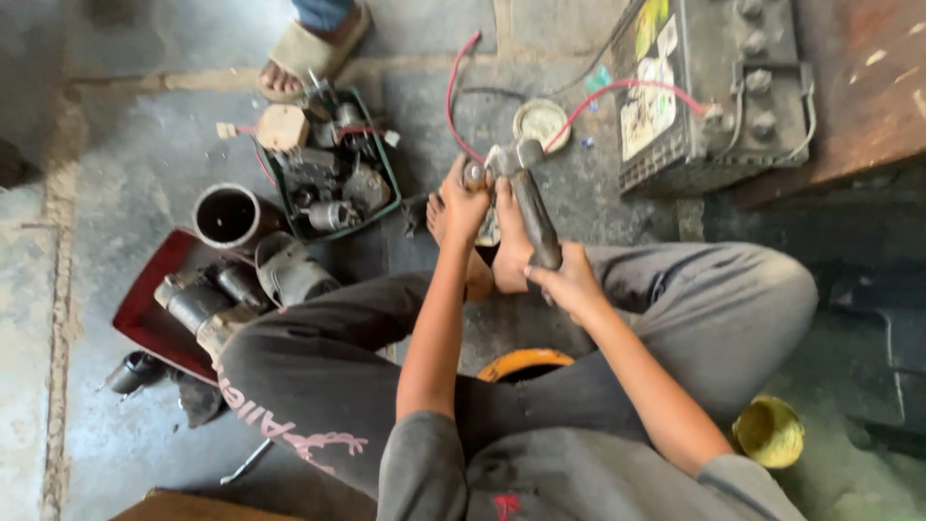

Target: The person sits on the floor and repeatedly strikes a small electrical component with a hammer and a cylindrical tool. The person holds the component steady with one hand while striking it with the other, occasionally adjusting the position of the component.

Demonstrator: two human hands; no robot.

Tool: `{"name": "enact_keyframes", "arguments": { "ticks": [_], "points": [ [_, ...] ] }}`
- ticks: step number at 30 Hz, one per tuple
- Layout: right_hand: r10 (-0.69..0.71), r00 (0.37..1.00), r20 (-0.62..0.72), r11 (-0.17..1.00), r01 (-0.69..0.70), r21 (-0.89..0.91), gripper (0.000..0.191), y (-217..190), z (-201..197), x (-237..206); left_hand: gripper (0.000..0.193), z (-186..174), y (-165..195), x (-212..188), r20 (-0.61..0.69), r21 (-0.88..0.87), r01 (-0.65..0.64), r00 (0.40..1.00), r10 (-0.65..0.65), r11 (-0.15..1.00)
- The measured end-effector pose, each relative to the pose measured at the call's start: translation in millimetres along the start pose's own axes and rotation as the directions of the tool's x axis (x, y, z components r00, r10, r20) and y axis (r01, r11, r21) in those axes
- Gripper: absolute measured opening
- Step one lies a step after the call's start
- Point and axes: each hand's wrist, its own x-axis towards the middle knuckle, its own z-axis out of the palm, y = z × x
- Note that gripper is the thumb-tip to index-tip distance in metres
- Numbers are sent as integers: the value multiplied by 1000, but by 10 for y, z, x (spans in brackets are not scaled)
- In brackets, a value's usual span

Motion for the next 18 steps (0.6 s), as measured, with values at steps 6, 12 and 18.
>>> {"name": "enact_keyframes", "arguments": {
  "ticks": [6, 12, 18],
  "points": [
    [-263, 964, -26, 937, 249, -243, 19, -434, -275, -199, 25, -32, -82, -18, 52, -52, 38, 998, -35, 998],
    [-476, 876, 82, 747, 452, -488, 24, -804, -286, -251, 29, -43, -28, -18, 34, -110, 71, 997, -68, 991],
    [-318, 935, 154, 680, 338, -651, 38, -1141, -225, -235, 41, -90, 38, -57, 86, -148, 172, 983, -161, 974]
  ]
}}
